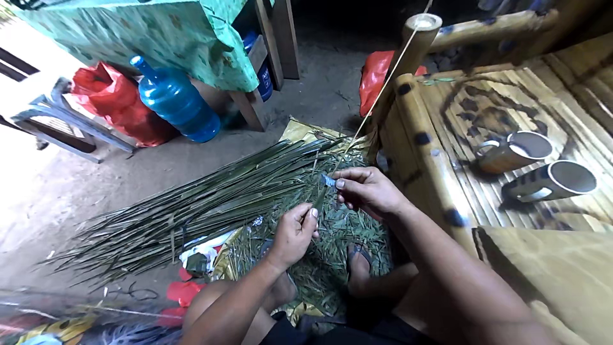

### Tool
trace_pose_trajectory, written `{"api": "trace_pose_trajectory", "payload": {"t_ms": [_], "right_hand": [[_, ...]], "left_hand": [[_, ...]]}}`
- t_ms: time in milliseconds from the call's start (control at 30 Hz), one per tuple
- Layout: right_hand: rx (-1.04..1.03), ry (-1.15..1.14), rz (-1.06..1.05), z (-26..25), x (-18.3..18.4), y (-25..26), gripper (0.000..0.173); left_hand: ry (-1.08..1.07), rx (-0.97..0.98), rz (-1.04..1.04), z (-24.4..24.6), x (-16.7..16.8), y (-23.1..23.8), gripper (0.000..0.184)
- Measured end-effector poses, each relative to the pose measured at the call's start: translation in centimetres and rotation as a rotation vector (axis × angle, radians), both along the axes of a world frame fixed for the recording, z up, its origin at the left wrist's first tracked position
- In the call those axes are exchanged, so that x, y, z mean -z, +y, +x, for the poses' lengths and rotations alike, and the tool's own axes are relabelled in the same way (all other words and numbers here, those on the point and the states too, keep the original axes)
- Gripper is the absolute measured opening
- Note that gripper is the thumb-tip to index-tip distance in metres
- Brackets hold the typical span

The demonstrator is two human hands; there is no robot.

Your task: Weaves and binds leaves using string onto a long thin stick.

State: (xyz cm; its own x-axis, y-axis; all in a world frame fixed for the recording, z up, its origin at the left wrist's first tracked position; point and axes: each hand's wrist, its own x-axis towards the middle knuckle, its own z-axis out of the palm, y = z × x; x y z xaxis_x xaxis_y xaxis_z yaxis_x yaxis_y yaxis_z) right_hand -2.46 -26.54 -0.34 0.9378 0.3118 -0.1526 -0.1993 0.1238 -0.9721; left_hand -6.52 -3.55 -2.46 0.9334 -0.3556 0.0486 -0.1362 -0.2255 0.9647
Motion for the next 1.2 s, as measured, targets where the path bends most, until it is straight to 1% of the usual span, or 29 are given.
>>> {"api": "trace_pose_trajectory", "payload": {"t_ms": [100, 167, 233, 267, 333, 433, 500, 600, 667, 733, 800, 833, 900, 1000, 1067, 1133, 1200], "right_hand": [[0.114, -0.035, -0.041, 0.8, 0.1, -1.2, 0.023], [0.226, -0.044, -0.024, 1.8, 0.2, -2.7, 0.025], [0.342, -0.02, -0.01, 2.2, -0.5, -3.6, 0.028], [0.36, -0.006, -0.008, 2.1, -0.8, -3.7, 0.029], [0.275, 0.014, -0.021, 1.3, -0.7, -2.7, 0.027], [0.049, 0.072, -0.012, -0.2, 0.3, 0.0, 0.025], [0.023, 0.067, -0.007, -0.6, 0.1, 0.4, 0.023], [0.16, 0.012, -0.033, 0.7, -0.3, -1.9, 0.025], [0.324, 0.021, -0.009, 1.9, -0.5, -4.0, 0.027], [0.483, 0.043, 0.043, 2.9, -0.7, -5.3, 0.029], [0.536, 0.035, 0.047, 2.9, -0.7, -5.3, 0.028], [0.498, 0.029, 0.015, 2.3, -0.6, -4.7, 0.03], [0.334, 0.013, -0.025, 1.3, 0.0, -3.0, 0.031], [0.021, -0.011, -0.002, -0.1, 1.1, -0.3, 0.03], [-0.102, -0.044, 0.037, -0.7, 1.7, 0.7, 0.028], [-0.08, -0.066, 0.059, -0.6, 1.7, 0.8, 0.026], [0.03, -0.077, 0.062, 0.1, 1.4, 0.0, 0.025]], "left_hand": [[-0.001, 0.019, 0.006, -0.2, 0.1, 0.2, 0.023], [-0.007, 0.032, 0.031, -0.6, 0.0, 0.3, 0.023], [-0.03, 0.034, 0.052, -0.9, 0.2, 0.4, 0.024], [-0.04, 0.032, 0.053, -1.0, 0.4, 0.4, 0.023], [-0.054, 0.008, 0.045, -0.8, 0.6, 0.3, 0.023], [-0.09, -0.034, 0.046, -0.3, 0.7, 0.1, 0.022], [-0.124, -0.042, 0.072, -0.1, 0.9, 0.1, 0.024], [-0.181, -0.028, 0.132, -0.4, 1.4, 0.5, 0.026], [-0.211, -0.012, 0.176, -0.6, 1.8, 0.9, 0.027], [-0.188, 0.025, 0.18, -0.8, 1.8, 1.1, 0.028], [-0.046, 0.088, 0.12, -0.8, 1.2, 1.0, 0.028], [0.062, 0.117, 0.059, -0.7, 0.7, 0.9, 0.028], [0.272, 0.149, -0.12, -0.4, -0.1, 0.6, 0.028], [0.575, 0.153, -0.474, 0.1, -1.0, 0.4, 0.03], [0.734, 0.199, -0.675, 0.5, -0.8, 0.8, 0.033], [0.839, 0.303, -0.808, 0.6, -0.3, 1.3, 0.033], [0.899, 0.389, -0.854, 0.6, 0.1, 1.7, 0.031]]}}
